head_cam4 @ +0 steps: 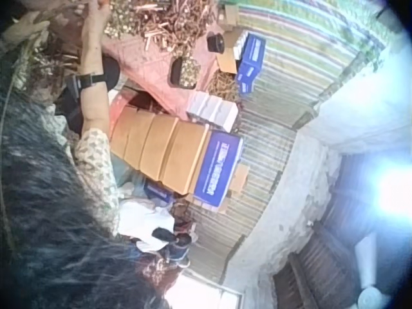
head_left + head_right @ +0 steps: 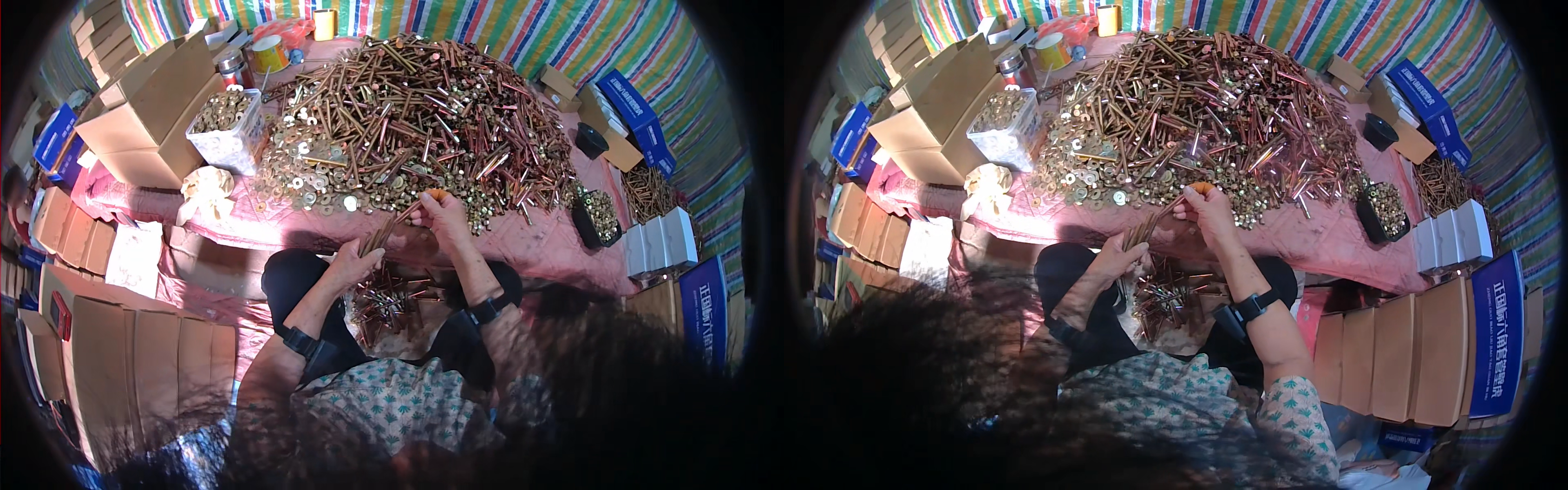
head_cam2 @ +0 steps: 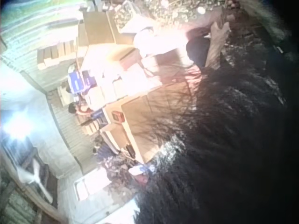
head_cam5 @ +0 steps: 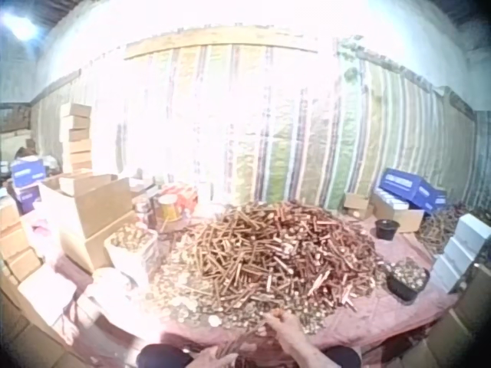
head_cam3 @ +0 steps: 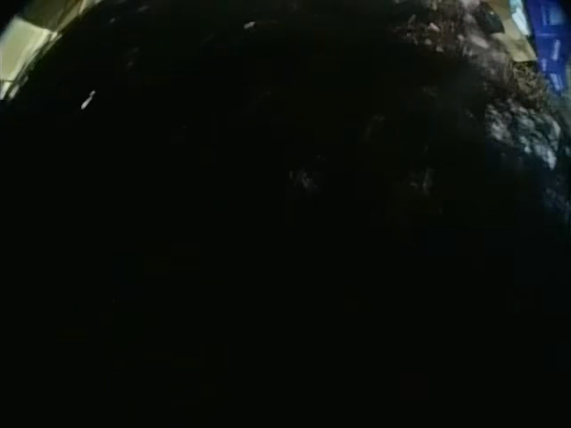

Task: Picking and threading washers onto screws from a large pile of metal hardware.

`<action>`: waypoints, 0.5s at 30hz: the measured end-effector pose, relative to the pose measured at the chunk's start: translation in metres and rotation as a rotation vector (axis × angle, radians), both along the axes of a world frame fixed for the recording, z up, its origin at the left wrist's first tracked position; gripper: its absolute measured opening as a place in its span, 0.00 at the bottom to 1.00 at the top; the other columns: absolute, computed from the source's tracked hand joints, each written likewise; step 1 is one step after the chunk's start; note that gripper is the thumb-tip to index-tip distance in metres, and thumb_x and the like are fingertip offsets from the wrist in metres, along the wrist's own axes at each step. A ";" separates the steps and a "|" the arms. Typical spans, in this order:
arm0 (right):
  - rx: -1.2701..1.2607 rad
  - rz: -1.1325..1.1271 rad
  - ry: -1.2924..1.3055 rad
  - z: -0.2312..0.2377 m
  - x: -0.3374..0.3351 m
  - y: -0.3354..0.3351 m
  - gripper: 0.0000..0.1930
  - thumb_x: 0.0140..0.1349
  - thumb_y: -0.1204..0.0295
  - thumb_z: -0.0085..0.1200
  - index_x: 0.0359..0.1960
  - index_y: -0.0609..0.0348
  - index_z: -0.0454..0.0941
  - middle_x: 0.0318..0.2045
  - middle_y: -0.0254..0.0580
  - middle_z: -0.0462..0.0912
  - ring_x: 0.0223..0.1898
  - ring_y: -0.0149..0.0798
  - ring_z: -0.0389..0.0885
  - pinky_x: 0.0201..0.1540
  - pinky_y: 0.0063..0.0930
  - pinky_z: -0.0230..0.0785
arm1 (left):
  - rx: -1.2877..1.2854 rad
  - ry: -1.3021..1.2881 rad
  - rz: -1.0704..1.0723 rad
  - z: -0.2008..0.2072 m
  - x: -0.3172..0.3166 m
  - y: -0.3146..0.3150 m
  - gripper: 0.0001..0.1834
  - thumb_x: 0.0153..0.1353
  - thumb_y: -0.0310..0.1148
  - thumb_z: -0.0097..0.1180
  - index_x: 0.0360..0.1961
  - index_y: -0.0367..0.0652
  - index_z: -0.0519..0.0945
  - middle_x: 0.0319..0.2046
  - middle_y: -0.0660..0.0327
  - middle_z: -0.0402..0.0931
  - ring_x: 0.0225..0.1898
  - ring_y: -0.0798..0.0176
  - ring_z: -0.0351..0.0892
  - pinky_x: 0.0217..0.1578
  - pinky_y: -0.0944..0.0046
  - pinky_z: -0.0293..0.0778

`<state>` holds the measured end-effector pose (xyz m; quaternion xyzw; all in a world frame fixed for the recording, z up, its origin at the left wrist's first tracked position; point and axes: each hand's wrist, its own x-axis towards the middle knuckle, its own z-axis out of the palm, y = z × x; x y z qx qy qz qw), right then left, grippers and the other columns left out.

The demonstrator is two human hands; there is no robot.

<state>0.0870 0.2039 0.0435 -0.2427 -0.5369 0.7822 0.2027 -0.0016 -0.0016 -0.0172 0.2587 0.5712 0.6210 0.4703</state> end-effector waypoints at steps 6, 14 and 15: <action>-0.027 0.092 -0.082 -0.002 -0.003 0.008 0.08 0.67 0.68 0.53 0.37 0.62 0.73 0.29 0.39 0.80 0.27 0.30 0.80 0.29 0.21 0.76 | 0.009 0.306 0.104 -0.017 -0.004 0.000 0.09 0.61 0.31 0.60 0.39 0.38 0.77 0.24 0.68 0.74 0.24 0.77 0.71 0.26 0.73 0.70; 0.030 0.125 0.021 0.002 0.000 0.005 0.09 0.66 0.67 0.54 0.39 0.61 0.73 0.29 0.37 0.80 0.27 0.29 0.80 0.30 0.20 0.75 | -0.014 -0.232 0.240 0.013 -0.006 -0.011 0.11 0.64 0.36 0.58 0.39 0.40 0.75 0.24 0.60 0.78 0.14 0.75 0.66 0.13 0.74 0.62; 0.027 0.129 0.020 0.003 -0.001 0.003 0.09 0.66 0.67 0.54 0.39 0.61 0.73 0.29 0.37 0.80 0.27 0.29 0.80 0.30 0.20 0.75 | 0.004 -0.283 0.283 0.012 -0.008 -0.011 0.10 0.64 0.35 0.57 0.39 0.40 0.75 0.25 0.60 0.78 0.15 0.75 0.66 0.14 0.74 0.62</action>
